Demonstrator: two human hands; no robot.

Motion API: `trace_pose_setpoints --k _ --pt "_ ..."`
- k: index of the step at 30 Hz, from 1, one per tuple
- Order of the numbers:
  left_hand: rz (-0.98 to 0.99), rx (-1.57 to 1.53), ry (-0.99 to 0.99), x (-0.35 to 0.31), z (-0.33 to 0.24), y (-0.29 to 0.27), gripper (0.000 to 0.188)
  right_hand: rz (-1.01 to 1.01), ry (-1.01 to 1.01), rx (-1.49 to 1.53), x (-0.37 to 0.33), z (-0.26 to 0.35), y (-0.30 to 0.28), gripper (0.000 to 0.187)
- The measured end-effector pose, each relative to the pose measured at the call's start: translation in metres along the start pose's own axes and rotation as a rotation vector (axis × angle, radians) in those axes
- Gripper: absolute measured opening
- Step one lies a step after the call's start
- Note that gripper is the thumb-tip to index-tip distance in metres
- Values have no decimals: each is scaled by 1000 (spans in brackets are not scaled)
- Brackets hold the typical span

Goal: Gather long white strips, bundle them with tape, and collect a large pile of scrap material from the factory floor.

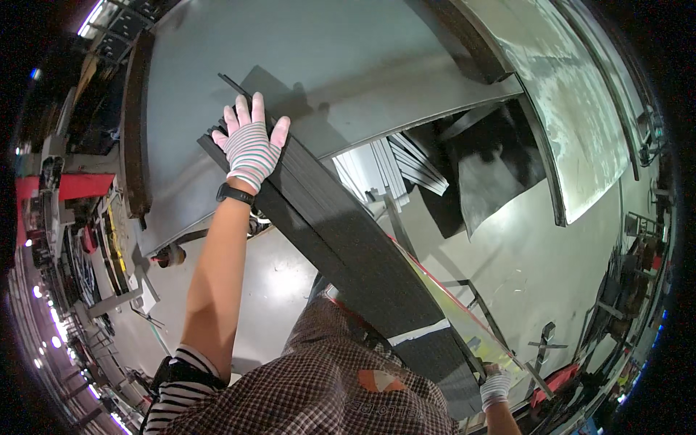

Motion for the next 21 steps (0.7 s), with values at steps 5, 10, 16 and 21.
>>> trace_pose_setpoints --k 5,10,16,21 --pt "6 5 -4 -1 9 -4 83 33 113 172 -4 -31 36 24" --pt "-27 -16 11 2 5 -1 84 134 -67 -388 -18 -62 78 30" --pt "-61 -20 14 -2 10 5 85 335 52 -318 -9 -3 -3 31" --pt "-52 -2 16 1 9 0 85 284 -34 -381 -15 -38 37 18"
Point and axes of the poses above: each hand's wrist, its own x-axis towards the middle knuckle, its own y-axis out of the palm, z = x × y, the point moved 7 cm from there along x, towards the middle knuckle, and after that the axes turned 13 degrees about -z, right-handed, at the moved point
